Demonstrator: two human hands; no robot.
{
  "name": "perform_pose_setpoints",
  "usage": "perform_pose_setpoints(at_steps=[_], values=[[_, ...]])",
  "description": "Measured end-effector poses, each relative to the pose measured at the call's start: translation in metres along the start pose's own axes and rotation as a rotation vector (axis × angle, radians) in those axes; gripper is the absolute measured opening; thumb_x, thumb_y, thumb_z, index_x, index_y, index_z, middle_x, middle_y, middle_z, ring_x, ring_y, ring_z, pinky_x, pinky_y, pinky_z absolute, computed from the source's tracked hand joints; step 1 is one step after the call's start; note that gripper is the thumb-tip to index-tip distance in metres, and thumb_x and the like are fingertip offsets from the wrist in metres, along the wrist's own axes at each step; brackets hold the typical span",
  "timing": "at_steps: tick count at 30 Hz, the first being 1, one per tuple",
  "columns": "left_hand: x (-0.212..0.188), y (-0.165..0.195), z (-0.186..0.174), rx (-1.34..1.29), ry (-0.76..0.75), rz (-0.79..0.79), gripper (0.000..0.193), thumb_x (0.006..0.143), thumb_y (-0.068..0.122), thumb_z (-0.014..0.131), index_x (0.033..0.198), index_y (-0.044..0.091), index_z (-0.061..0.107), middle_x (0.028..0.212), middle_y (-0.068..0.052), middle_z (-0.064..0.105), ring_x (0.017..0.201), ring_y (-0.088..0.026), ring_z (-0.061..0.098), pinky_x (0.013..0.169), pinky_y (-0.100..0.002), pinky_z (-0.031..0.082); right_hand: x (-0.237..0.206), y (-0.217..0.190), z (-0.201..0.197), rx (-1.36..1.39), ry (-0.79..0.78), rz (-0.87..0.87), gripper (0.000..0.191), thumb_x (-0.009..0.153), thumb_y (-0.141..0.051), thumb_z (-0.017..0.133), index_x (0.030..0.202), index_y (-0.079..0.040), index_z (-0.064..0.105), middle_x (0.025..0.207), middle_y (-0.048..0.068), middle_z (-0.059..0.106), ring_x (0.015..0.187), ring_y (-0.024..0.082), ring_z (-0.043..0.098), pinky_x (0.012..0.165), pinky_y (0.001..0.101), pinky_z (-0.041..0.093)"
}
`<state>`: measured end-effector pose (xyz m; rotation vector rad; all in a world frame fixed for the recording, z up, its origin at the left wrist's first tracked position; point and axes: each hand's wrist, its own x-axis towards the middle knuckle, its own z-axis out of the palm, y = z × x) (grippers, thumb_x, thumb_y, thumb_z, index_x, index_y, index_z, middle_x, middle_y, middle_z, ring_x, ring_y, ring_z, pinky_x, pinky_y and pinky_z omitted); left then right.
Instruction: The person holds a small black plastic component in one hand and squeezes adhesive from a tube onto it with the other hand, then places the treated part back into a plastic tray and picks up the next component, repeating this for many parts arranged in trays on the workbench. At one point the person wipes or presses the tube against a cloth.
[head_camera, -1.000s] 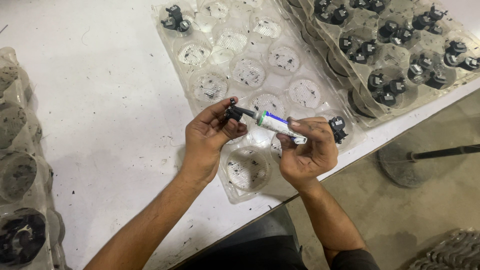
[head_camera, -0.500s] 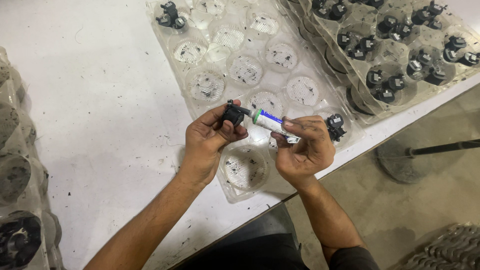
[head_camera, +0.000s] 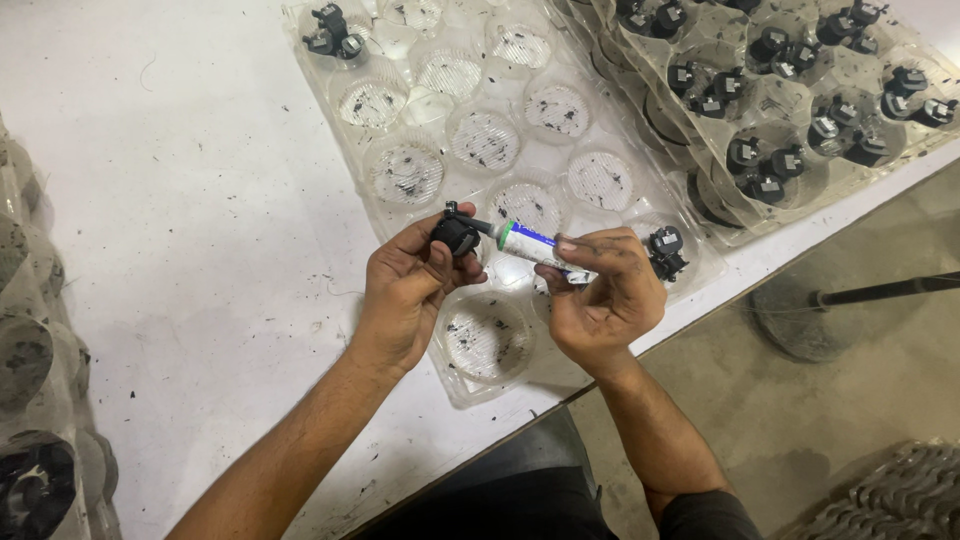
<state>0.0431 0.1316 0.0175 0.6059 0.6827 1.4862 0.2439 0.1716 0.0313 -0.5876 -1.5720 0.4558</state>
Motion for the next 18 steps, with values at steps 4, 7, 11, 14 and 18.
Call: perform_pose_setpoints(at_steps=[4,7,11,14,18], values=[[0.011,0.003,-0.004,0.110,0.127,0.097,0.038,0.092,0.002,0.071,0.129,-0.005,0.064,0.113,-0.011,0.075,0.081,-0.018,0.069,0.077,-0.033,0.062,-0.002,0.007,-0.004,0.015,-0.011,0.069,0.029,0.089,0.012,0.080,0.111,0.003,0.064,0.106,0.012,0.065,0.096,0.017,0.064,0.087,0.0271,0.056],[0.034,0.027,-0.018,0.608,0.189,0.343,0.043,0.083,-0.008,0.078,0.125,-0.005,0.067,0.113,-0.013,0.072,0.100,-0.016,0.072,0.092,-0.032,0.064,-0.007,0.013,-0.009,0.123,0.057,0.144,0.030,0.098,0.009,0.078,0.121,0.001,0.061,0.114,0.011,0.063,0.106,0.017,0.063,0.101,0.0282,0.056],[0.049,0.055,-0.035,1.030,0.218,0.202,0.040,0.079,0.002,0.081,0.117,0.003,0.069,0.108,-0.009,0.076,0.090,-0.013,0.076,0.080,-0.027,0.065,-0.009,0.020,-0.020,0.187,0.099,0.240,0.029,0.098,0.007,0.078,0.121,0.002,0.061,0.119,0.011,0.063,0.108,0.016,0.063,0.100,0.0259,0.053],[0.051,0.061,-0.038,1.434,0.138,0.137,0.033,0.080,0.014,0.083,0.113,0.011,0.075,0.103,-0.007,0.078,0.084,-0.017,0.076,0.077,-0.030,0.061,-0.010,0.022,-0.024,0.213,0.104,0.270,0.028,0.098,0.007,0.077,0.121,0.002,0.061,0.120,0.011,0.063,0.108,0.015,0.064,0.100,0.0264,0.054],[0.051,0.053,-0.039,1.900,-0.075,0.352,0.032,0.072,0.022,0.088,0.101,0.016,0.079,0.089,-0.007,0.072,0.081,-0.027,0.068,0.071,-0.041,0.055,-0.012,0.024,-0.024,0.195,0.092,0.240,0.028,0.098,0.007,0.077,0.121,0.002,0.061,0.114,0.011,0.064,0.108,0.015,0.064,0.101,0.0268,0.053]])
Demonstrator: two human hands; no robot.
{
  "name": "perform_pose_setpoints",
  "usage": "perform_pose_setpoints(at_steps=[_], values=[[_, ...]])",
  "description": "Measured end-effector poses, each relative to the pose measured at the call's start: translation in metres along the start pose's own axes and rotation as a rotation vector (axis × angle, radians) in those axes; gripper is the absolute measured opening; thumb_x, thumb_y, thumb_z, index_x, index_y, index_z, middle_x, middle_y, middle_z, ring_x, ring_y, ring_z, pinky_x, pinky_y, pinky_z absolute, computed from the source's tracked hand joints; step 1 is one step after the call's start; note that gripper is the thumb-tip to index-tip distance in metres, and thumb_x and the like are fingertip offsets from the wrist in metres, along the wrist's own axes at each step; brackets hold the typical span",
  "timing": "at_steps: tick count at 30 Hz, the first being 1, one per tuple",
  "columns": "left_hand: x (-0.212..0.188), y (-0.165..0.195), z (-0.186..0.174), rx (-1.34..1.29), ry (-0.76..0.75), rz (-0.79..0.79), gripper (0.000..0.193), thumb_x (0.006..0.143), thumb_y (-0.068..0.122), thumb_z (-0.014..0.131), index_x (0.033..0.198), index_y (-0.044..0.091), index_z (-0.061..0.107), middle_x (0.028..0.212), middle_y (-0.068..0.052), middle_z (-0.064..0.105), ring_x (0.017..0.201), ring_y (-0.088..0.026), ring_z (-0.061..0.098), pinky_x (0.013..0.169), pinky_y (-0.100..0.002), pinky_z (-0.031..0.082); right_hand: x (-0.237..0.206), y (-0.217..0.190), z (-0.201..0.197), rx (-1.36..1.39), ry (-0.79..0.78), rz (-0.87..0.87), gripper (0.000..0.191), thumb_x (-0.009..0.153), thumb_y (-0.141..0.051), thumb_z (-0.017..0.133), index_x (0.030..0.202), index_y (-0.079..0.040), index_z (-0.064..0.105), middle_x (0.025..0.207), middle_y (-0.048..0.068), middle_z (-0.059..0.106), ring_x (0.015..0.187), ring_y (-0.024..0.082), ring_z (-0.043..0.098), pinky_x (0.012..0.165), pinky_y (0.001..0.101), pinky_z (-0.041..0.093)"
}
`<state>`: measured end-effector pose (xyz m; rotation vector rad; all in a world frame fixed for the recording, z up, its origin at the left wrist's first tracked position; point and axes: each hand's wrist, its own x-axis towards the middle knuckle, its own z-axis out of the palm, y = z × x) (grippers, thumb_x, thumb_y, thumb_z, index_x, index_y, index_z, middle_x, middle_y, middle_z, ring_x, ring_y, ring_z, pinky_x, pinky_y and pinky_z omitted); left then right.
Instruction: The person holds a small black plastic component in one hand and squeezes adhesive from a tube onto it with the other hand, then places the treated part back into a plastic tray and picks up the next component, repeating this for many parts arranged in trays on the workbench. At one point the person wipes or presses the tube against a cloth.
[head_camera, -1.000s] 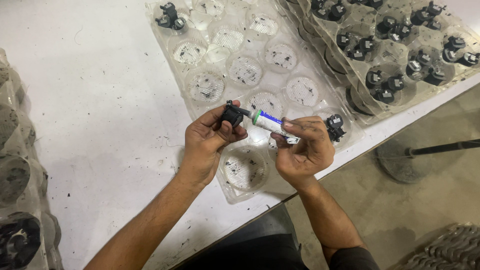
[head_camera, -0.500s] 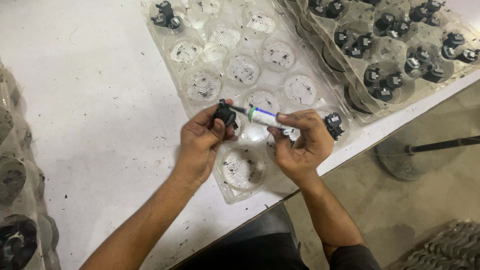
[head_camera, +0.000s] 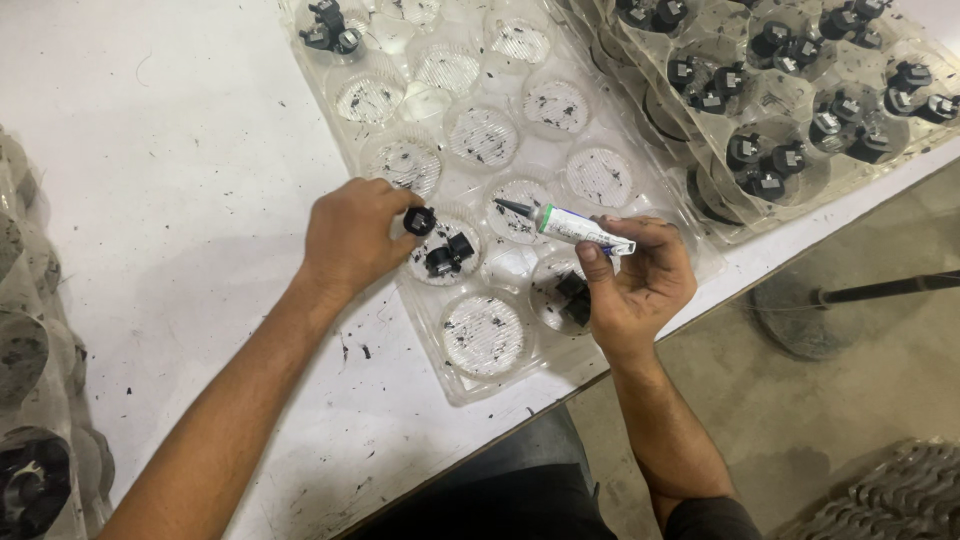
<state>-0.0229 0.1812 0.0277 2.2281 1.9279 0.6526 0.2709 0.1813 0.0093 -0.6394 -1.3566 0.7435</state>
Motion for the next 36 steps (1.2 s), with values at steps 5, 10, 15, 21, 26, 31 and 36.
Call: perform_pose_setpoints(at_steps=[5,10,15,21,26,31,36], values=[[0.004,0.002,0.019,0.235,-0.031,0.102,0.030,0.070,0.009,0.082,0.100,0.013,0.078,0.089,-0.009,0.067,0.087,-0.027,0.066,0.069,-0.041,0.054,-0.003,0.002,-0.002,0.005,-0.009,0.020,0.028,0.097,0.007,0.077,0.119,0.003,0.062,0.117,0.011,0.064,0.106,0.015,0.064,0.099,0.0267,0.053],[0.003,0.013,0.014,0.201,-0.042,-0.025,0.047,0.071,-0.006,0.073,0.115,0.013,0.072,0.093,-0.010,0.072,0.086,-0.029,0.070,0.072,-0.043,0.055,-0.005,0.004,-0.003,0.005,0.012,0.045,0.027,0.097,0.006,0.077,0.119,0.003,0.061,0.118,0.011,0.065,0.110,0.015,0.065,0.100,0.0268,0.054],[-0.005,0.039,0.005,-0.077,-0.262,-0.205,0.035,0.069,0.009,0.080,0.099,0.013,0.063,0.081,-0.006,0.074,0.078,-0.029,0.071,0.071,-0.046,0.054,-0.009,0.003,-0.007,-0.003,0.049,0.145,0.027,0.097,0.002,0.078,0.118,0.003,0.062,0.116,0.010,0.066,0.106,0.013,0.065,0.095,0.0249,0.055],[-0.008,0.053,0.000,-0.081,-0.194,-0.191,0.031,0.075,0.013,0.080,0.100,0.012,0.063,0.079,-0.006,0.074,0.075,-0.029,0.071,0.069,-0.045,0.054,-0.012,0.001,-0.006,0.014,0.049,0.145,0.027,0.097,0.001,0.078,0.118,0.003,0.062,0.117,0.010,0.067,0.105,0.013,0.066,0.095,0.0248,0.056],[-0.026,0.041,-0.022,-0.683,-0.099,-0.366,0.036,0.071,0.010,0.081,0.104,0.006,0.067,0.087,-0.006,0.071,0.069,-0.018,0.071,0.064,-0.032,0.058,-0.016,-0.003,-0.008,0.178,0.058,0.242,0.026,0.097,0.005,0.075,0.118,0.003,0.060,0.116,0.014,0.069,0.104,0.019,0.071,0.095,0.0332,0.061],[-0.057,0.039,-0.030,-1.382,0.005,-0.641,0.028,0.085,0.007,0.054,0.104,-0.004,0.071,0.085,-0.012,0.070,0.064,-0.017,0.067,0.062,-0.030,0.060,-0.023,-0.011,-0.001,0.491,0.011,0.396,0.028,0.095,0.008,0.074,0.119,0.002,0.061,0.118,0.017,0.070,0.106,0.024,0.072,0.096,0.0388,0.064],[-0.069,0.053,-0.024,-1.459,0.211,-0.572,0.032,0.094,0.007,0.050,0.112,-0.006,0.073,0.090,-0.012,0.069,0.060,-0.013,0.055,0.054,-0.027,0.047,-0.036,-0.023,0.011,0.478,-0.012,0.331,0.030,0.090,0.008,0.076,0.115,0.001,0.062,0.120,0.015,0.068,0.111,0.023,0.071,0.095,0.0400,0.065]])
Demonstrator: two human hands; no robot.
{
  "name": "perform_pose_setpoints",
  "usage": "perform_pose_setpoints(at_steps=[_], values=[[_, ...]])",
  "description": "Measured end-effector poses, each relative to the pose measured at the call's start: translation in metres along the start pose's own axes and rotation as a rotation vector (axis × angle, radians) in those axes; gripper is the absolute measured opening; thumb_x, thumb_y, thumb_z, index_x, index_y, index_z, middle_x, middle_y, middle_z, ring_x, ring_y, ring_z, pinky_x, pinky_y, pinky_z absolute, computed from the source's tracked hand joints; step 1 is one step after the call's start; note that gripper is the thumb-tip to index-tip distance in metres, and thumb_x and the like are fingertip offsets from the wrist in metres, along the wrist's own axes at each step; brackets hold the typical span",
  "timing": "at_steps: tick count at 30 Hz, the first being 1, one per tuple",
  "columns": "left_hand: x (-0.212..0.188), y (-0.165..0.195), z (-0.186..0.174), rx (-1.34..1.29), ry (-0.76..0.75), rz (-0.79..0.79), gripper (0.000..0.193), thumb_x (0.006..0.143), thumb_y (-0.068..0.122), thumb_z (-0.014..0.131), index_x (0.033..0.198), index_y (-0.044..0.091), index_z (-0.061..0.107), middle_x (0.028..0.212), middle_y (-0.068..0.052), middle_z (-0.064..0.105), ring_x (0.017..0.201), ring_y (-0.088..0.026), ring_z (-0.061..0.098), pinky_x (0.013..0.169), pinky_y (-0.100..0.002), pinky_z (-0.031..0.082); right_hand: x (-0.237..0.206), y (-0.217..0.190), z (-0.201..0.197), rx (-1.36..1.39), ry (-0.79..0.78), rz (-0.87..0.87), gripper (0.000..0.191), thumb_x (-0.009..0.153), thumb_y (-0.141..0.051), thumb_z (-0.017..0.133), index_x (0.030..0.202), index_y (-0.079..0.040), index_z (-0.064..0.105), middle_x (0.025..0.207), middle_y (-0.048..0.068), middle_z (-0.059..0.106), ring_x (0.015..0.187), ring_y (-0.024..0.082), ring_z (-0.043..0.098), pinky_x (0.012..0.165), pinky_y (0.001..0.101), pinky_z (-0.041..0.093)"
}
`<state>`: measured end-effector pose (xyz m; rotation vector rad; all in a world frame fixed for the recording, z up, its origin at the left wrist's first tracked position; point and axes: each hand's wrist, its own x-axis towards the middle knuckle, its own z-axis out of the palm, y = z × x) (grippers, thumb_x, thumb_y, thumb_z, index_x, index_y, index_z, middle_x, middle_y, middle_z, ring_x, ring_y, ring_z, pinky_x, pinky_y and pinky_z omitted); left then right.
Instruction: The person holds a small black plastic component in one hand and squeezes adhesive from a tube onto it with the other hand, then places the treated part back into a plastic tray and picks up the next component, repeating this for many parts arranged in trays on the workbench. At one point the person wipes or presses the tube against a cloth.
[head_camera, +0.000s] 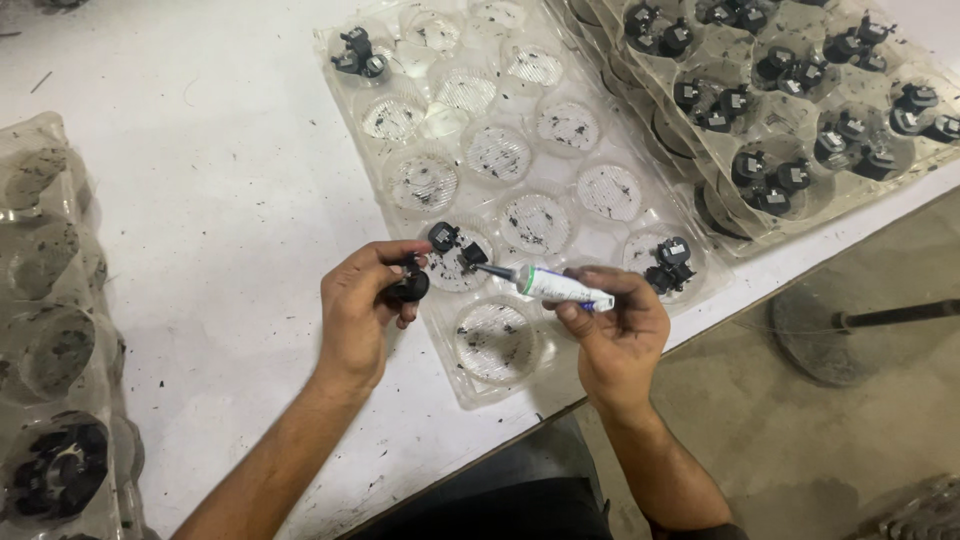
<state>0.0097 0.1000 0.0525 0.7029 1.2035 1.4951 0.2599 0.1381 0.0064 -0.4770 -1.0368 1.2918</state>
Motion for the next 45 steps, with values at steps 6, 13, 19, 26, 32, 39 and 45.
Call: perform_pose_setpoints(at_steps=[6,13,19,26,32,39,45], values=[[-0.013,0.008,0.023,-0.002,-0.168,0.060,0.040,0.090,-0.003,0.068,0.130,0.000,0.065,0.110,-0.012,0.073,0.084,-0.011,0.064,0.067,-0.023,0.055,-0.011,-0.008,0.005,-0.317,0.002,-0.191,0.034,0.084,0.011,0.081,0.114,0.003,0.065,0.117,0.016,0.070,0.114,0.024,0.071,0.096,0.0327,0.061],[-0.019,0.009,0.032,0.156,-0.196,0.150,0.045,0.079,-0.018,0.075,0.118,-0.001,0.059,0.124,-0.017,0.073,0.113,-0.018,0.072,0.096,-0.030,0.064,-0.012,-0.018,0.009,-0.450,-0.077,-0.369,0.033,0.085,0.010,0.082,0.112,-0.001,0.067,0.114,0.013,0.069,0.111,0.023,0.068,0.096,0.0343,0.063],[-0.016,0.004,0.029,0.200,-0.175,0.191,0.043,0.080,-0.021,0.071,0.117,-0.003,0.063,0.125,-0.016,0.068,0.111,-0.018,0.072,0.090,-0.032,0.062,-0.012,-0.019,0.010,-0.540,-0.090,-0.446,0.033,0.082,0.011,0.082,0.106,-0.001,0.064,0.110,0.013,0.069,0.113,0.025,0.067,0.089,0.0330,0.062],[-0.017,0.000,0.028,0.232,-0.168,0.204,0.045,0.082,-0.022,0.069,0.122,-0.002,0.064,0.124,-0.013,0.069,0.110,-0.016,0.071,0.091,-0.030,0.063,-0.009,-0.016,0.014,-0.610,-0.120,-0.528,0.034,0.078,0.011,0.084,0.103,-0.002,0.065,0.105,0.013,0.069,0.107,0.024,0.068,0.084,0.0319,0.061],[-0.016,-0.001,0.030,0.251,-0.156,0.184,0.047,0.081,-0.021,0.069,0.124,-0.002,0.065,0.124,-0.013,0.070,0.107,-0.015,0.071,0.091,-0.028,0.066,-0.002,-0.023,0.015,-0.813,-0.159,-0.663,0.039,0.073,0.009,0.089,0.100,-0.007,0.066,0.100,0.010,0.073,0.091,0.022,0.070,0.076,0.0300,0.057],[-0.017,0.000,0.031,0.253,-0.168,0.175,0.047,0.081,-0.020,0.070,0.124,-0.003,0.064,0.124,-0.014,0.070,0.107,-0.015,0.071,0.090,-0.027,0.066,-0.003,-0.026,0.015,-0.848,-0.146,-0.674,0.040,0.071,0.006,0.092,0.098,-0.009,0.066,0.099,0.009,0.074,0.088,0.020,0.071,0.072,0.0287,0.056],[-0.015,0.000,0.032,0.256,-0.153,0.161,0.046,0.082,-0.020,0.069,0.124,-0.003,0.065,0.123,-0.014,0.070,0.107,-0.015,0.072,0.088,-0.029,0.062,-0.003,-0.026,0.013,-0.850,-0.158,-0.675,0.039,0.072,0.007,0.091,0.097,-0.009,0.066,0.100,0.010,0.074,0.087,0.019,0.071,0.070,0.0276,0.055]])
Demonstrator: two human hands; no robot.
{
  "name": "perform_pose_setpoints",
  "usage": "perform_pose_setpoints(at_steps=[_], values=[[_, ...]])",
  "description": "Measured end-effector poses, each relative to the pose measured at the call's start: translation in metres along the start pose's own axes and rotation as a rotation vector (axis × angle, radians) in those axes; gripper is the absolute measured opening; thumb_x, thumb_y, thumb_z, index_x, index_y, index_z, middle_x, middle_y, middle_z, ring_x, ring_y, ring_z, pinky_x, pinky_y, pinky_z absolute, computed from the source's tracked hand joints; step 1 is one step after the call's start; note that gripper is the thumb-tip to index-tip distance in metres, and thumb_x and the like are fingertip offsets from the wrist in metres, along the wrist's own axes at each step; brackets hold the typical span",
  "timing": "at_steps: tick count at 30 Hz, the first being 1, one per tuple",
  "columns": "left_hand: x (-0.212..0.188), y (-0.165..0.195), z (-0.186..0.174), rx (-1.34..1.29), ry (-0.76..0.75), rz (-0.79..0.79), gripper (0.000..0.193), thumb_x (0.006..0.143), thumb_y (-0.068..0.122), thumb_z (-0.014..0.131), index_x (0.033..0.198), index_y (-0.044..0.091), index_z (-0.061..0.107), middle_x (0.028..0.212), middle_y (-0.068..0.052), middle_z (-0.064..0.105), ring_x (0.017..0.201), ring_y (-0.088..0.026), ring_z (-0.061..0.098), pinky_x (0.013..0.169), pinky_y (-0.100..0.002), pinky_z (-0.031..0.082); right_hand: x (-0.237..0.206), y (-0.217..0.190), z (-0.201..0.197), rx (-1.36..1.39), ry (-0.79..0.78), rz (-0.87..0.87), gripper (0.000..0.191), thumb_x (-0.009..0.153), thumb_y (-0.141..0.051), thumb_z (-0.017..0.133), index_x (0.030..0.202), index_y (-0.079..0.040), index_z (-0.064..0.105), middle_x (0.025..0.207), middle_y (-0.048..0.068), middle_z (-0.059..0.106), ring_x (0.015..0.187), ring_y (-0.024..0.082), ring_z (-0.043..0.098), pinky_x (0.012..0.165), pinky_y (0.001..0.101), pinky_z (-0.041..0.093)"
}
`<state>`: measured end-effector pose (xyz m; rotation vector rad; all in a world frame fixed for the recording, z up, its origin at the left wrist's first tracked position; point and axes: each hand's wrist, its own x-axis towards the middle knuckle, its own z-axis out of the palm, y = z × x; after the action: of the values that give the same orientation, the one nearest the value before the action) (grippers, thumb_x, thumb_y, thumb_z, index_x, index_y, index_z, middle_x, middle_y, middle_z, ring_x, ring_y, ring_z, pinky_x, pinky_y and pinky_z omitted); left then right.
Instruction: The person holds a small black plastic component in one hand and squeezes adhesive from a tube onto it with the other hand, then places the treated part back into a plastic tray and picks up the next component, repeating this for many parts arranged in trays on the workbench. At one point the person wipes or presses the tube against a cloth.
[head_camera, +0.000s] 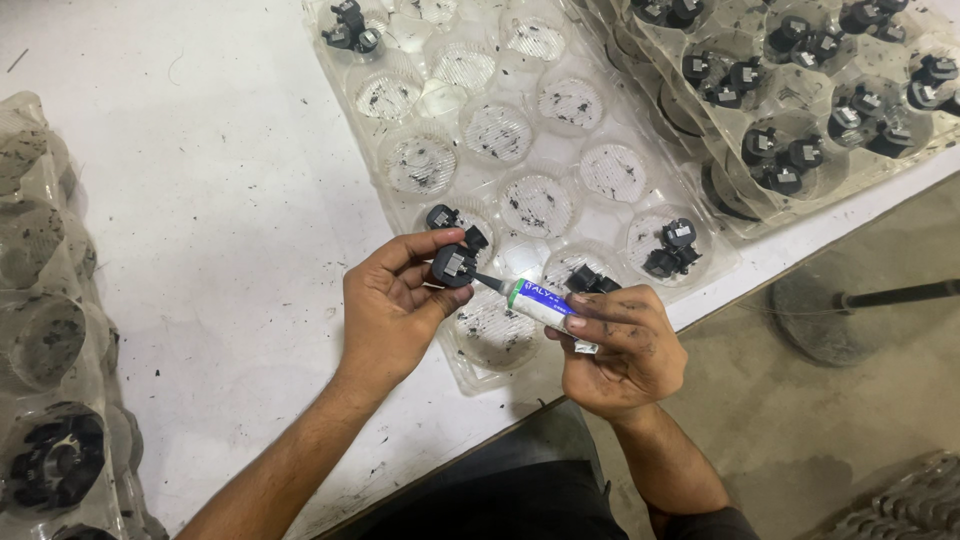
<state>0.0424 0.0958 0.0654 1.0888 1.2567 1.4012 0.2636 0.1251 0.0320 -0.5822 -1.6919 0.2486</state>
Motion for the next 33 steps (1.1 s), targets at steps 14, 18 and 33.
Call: perform_pose_setpoints(at_steps=[14,18,33], values=[[-0.006,-0.022,0.005,-0.266,0.012,-0.038,0.050,0.086,-0.017,0.069,0.133,0.000,0.064,0.124,-0.011,0.072,0.112,-0.014,0.068,0.096,-0.029,0.061,-0.003,-0.002,0.008,0.036,0.067,0.036,0.035,0.076,0.012,0.085,0.098,-0.005,0.065,0.097,0.012,0.071,0.090,0.021,0.069,0.075,0.0292,0.058],[-0.009,-0.028,0.006,-0.389,-0.045,-0.062,0.045,0.092,-0.011,0.069,0.135,0.000,0.064,0.114,-0.008,0.070,0.099,-0.013,0.067,0.087,-0.032,0.063,-0.003,-0.002,0.010,0.140,0.176,0.104,0.033,0.083,0.011,0.081,0.105,-0.004,0.061,0.105,0.012,0.067,0.101,0.022,0.067,0.085,0.0312,0.062],[-0.013,-0.036,0.002,-0.371,-0.114,-0.093,0.040,0.097,0.002,0.067,0.136,-0.003,0.062,0.124,-0.010,0.071,0.088,-0.013,0.068,0.084,-0.033,0.063,-0.005,0.005,0.012,0.032,0.102,0.035,0.037,0.073,0.017,0.082,0.096,-0.004,0.063,0.094,0.010,0.069,0.089,0.020,0.069,0.076,0.0303,0.058]])
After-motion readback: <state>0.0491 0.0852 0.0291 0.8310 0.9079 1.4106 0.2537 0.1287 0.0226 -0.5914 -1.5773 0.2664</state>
